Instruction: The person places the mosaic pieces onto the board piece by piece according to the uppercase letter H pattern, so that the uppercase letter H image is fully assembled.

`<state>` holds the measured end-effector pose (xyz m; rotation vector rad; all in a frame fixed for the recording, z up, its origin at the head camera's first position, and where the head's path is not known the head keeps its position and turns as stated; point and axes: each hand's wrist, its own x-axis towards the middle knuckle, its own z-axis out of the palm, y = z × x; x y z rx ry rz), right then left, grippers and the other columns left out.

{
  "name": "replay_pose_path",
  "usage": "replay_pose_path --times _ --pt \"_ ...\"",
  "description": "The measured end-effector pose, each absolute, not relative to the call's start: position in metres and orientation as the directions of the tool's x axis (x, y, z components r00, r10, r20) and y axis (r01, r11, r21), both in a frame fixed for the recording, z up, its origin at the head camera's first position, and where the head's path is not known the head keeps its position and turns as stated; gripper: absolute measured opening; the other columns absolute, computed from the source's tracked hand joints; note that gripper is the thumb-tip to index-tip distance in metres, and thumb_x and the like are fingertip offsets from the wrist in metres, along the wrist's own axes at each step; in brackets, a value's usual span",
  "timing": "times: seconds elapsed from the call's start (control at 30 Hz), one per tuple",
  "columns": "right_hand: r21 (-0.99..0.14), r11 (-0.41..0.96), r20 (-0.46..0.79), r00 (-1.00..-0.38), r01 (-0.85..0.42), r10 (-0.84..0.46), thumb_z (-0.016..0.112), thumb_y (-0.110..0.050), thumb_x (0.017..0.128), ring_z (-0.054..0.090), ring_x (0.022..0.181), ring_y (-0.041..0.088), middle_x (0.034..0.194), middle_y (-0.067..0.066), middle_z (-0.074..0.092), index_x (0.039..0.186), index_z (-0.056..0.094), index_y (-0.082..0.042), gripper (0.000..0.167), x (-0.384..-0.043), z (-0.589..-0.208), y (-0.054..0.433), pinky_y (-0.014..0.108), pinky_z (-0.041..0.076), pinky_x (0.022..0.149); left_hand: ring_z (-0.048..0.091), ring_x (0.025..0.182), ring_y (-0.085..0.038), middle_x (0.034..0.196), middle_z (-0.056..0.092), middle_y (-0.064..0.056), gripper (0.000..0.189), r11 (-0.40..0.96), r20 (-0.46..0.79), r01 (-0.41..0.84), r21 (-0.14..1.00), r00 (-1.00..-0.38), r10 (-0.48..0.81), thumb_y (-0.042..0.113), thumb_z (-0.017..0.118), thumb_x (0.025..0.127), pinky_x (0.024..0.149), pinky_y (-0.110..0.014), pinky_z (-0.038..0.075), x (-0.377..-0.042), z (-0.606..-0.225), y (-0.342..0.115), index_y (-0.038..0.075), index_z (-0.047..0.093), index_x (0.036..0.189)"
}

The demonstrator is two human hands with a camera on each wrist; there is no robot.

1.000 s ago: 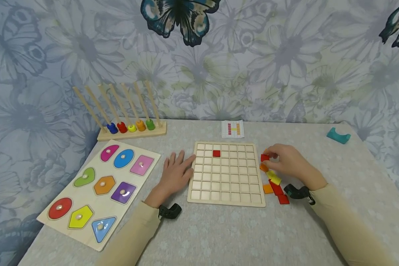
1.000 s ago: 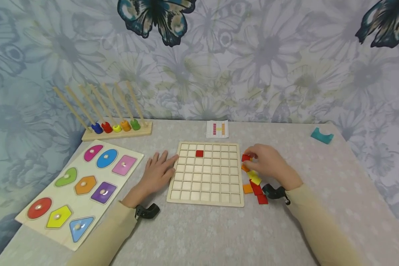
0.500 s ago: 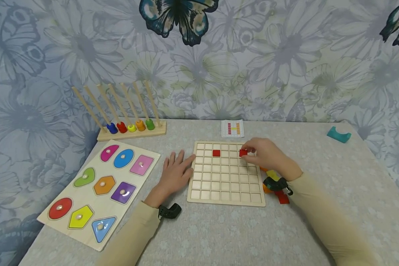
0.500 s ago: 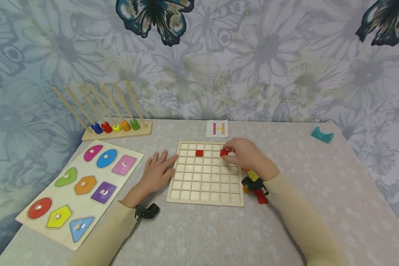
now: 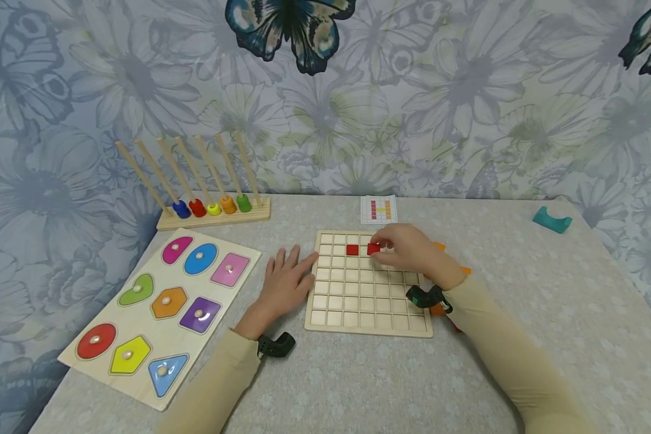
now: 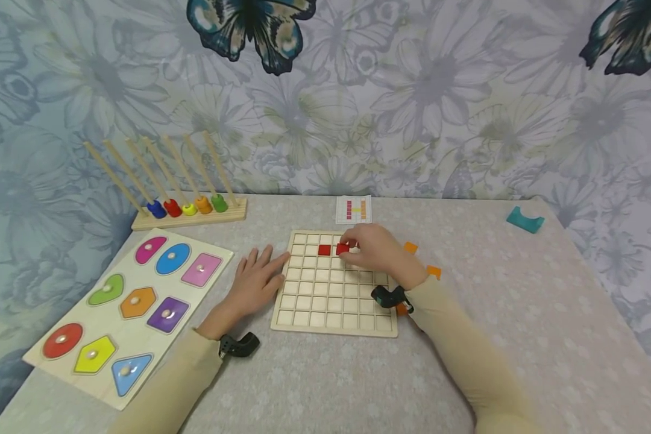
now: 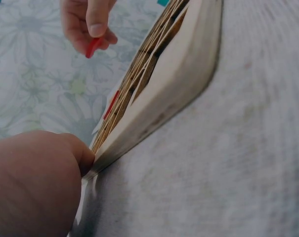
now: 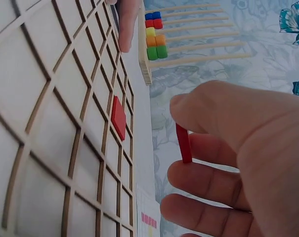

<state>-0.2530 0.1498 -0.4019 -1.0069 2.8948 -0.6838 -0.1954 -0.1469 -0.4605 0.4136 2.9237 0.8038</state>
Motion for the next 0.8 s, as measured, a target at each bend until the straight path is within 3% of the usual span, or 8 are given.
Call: replay_pose_path --times 0.8 --pt "-0.470 0.673 0.114 -0.796 -0.571 -0.595 0.077 -0.021 0.087 0.066 0.084 0.020 0.098 0.006 0.078 0.106 0.079 -0.006 0.024 -0.262 -0.417 0.111 0.034 0.055 0.079 0.006 0.157 -0.051 0.168 0.022 -0.024 0.052 0.825 0.012 0.241 0.510 -0.962 0.274 0.031 0.044 0.105 0.122 -0.071 0.006 -0.197 -0.463 -0.146 0.020 0.045 0.156"
